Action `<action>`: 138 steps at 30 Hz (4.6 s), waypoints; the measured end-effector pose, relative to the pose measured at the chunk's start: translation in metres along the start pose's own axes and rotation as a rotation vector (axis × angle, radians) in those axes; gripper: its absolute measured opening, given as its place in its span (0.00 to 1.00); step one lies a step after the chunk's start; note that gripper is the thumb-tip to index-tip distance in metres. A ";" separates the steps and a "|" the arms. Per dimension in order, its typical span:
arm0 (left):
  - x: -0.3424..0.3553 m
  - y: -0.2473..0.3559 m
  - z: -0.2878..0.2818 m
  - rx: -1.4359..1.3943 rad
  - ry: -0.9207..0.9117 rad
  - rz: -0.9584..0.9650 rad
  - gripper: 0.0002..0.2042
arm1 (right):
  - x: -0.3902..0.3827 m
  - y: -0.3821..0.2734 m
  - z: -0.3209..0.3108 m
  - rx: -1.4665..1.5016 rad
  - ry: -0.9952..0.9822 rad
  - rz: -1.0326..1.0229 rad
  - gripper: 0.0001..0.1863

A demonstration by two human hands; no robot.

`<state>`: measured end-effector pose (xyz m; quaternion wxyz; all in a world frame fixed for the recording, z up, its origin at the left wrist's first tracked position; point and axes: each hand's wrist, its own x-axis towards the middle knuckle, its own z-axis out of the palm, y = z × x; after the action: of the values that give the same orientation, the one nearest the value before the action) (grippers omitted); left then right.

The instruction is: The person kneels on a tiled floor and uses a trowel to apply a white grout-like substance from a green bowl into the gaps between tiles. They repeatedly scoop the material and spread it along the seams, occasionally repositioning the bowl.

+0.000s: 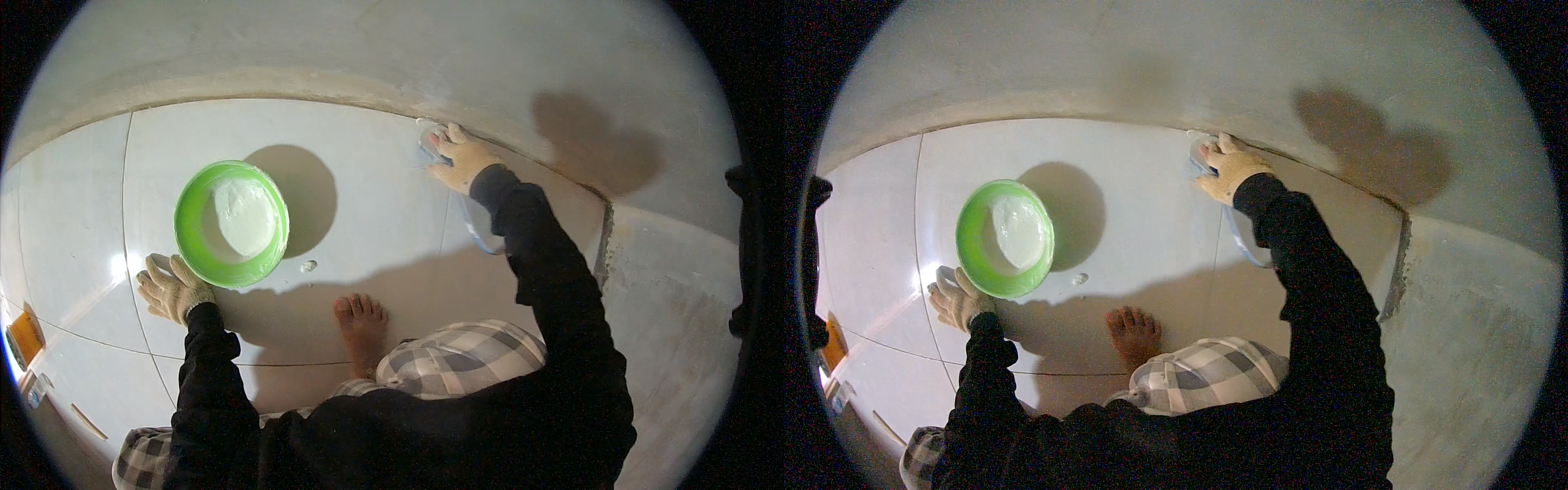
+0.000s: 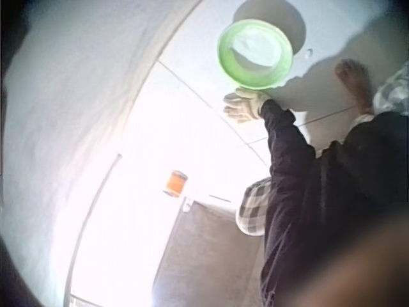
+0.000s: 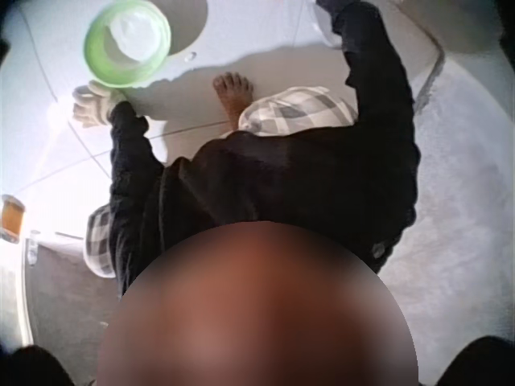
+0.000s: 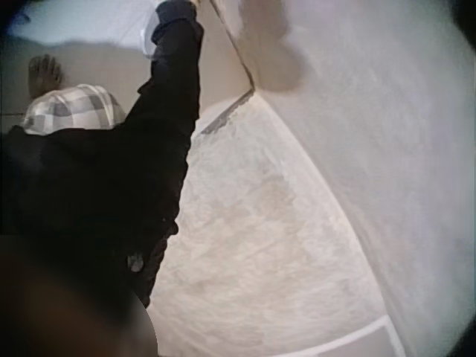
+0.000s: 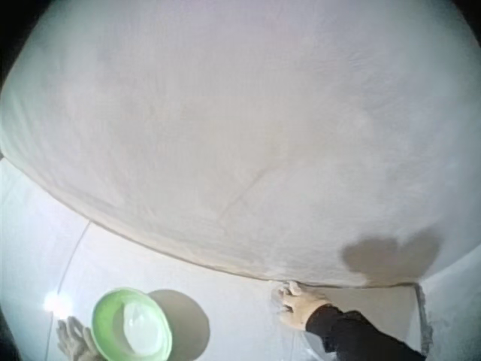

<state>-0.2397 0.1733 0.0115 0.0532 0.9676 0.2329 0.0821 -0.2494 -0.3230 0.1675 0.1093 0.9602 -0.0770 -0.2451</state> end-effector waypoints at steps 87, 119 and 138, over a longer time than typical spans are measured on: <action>-0.014 -0.044 -0.054 0.087 -0.023 0.150 0.30 | -0.094 0.014 0.000 1.423 -0.514 -0.044 0.23; -0.017 -0.052 -0.097 0.083 0.071 0.224 0.32 | -0.023 -0.042 0.010 0.371 -0.148 0.387 0.41; -0.015 -0.046 -0.104 0.109 0.011 0.187 0.32 | -0.073 -0.042 -0.011 -0.154 0.325 -0.320 0.30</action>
<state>-0.2927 0.2139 0.1046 -0.0086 0.9861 0.1461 0.0793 -0.3029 -0.2657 0.1998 0.1530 0.9759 0.1134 -0.1069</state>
